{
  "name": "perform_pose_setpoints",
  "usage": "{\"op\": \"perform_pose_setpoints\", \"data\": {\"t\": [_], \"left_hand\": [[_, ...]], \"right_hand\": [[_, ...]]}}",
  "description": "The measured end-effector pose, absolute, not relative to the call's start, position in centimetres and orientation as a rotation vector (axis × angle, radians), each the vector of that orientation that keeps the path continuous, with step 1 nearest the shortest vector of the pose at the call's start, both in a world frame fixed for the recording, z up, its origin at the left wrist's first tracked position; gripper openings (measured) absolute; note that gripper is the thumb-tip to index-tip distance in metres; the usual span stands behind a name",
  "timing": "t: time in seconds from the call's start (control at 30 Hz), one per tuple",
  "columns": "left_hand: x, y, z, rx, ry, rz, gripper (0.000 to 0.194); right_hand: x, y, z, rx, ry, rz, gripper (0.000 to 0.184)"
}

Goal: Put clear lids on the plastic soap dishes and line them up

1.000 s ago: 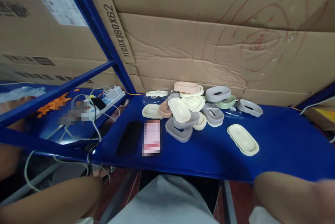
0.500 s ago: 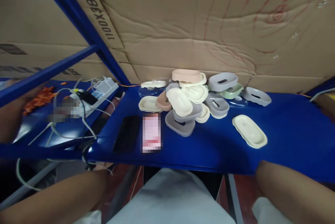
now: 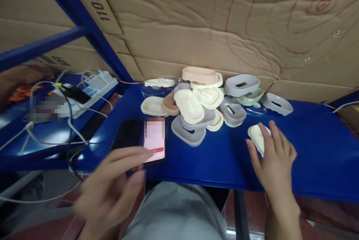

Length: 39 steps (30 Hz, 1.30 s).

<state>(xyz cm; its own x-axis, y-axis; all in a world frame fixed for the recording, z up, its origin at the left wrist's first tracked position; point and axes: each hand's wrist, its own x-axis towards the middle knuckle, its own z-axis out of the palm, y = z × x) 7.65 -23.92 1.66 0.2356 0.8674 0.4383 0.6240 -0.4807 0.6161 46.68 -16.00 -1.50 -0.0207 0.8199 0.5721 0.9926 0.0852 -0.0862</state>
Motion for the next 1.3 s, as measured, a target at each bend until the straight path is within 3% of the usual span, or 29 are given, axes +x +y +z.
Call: {"op": "perform_pose_setpoints", "data": {"t": [0.1,0.2,0.33,0.63,0.93,1.17,1.3], "left_hand": [[10.0,-19.1,0.5,2.424,1.286,1.136,0.033],[11.9,-17.0,-0.6,2.58,1.246,0.954,0.029],[12.8,-16.5,-1.7,2.695,1.32,0.789,0.029],[13.7,-17.2,-2.6,2.732,1.082,0.627,0.035],[11.8,-18.4,-3.5,2.708,1.225,0.926,0.044],[11.1,-21.6,-6.0,2.656,1.192,1.187,0.035],[9.7,-23.8,-5.8,2.424,1.014,1.272,0.04]], "right_hand": [[48.5,-16.2,-5.6,-1.874,-1.929,-0.497,0.062],[49.9,-16.9,-7.9,-1.827,-1.921,-0.42,0.046],[50.0,-17.6,-7.8,-1.61,-1.996,-0.337,0.031],[49.1,-17.8,-7.0,-1.558,-2.06,-0.267,0.031],[49.2,-17.8,-7.1,-1.559,-2.07,-0.277,0.03],[49.1,-17.8,-7.1,-1.678,-1.986,-0.371,0.034],[49.1,-18.0,-7.2,-1.65,-2.0,-0.365,0.033]]}}
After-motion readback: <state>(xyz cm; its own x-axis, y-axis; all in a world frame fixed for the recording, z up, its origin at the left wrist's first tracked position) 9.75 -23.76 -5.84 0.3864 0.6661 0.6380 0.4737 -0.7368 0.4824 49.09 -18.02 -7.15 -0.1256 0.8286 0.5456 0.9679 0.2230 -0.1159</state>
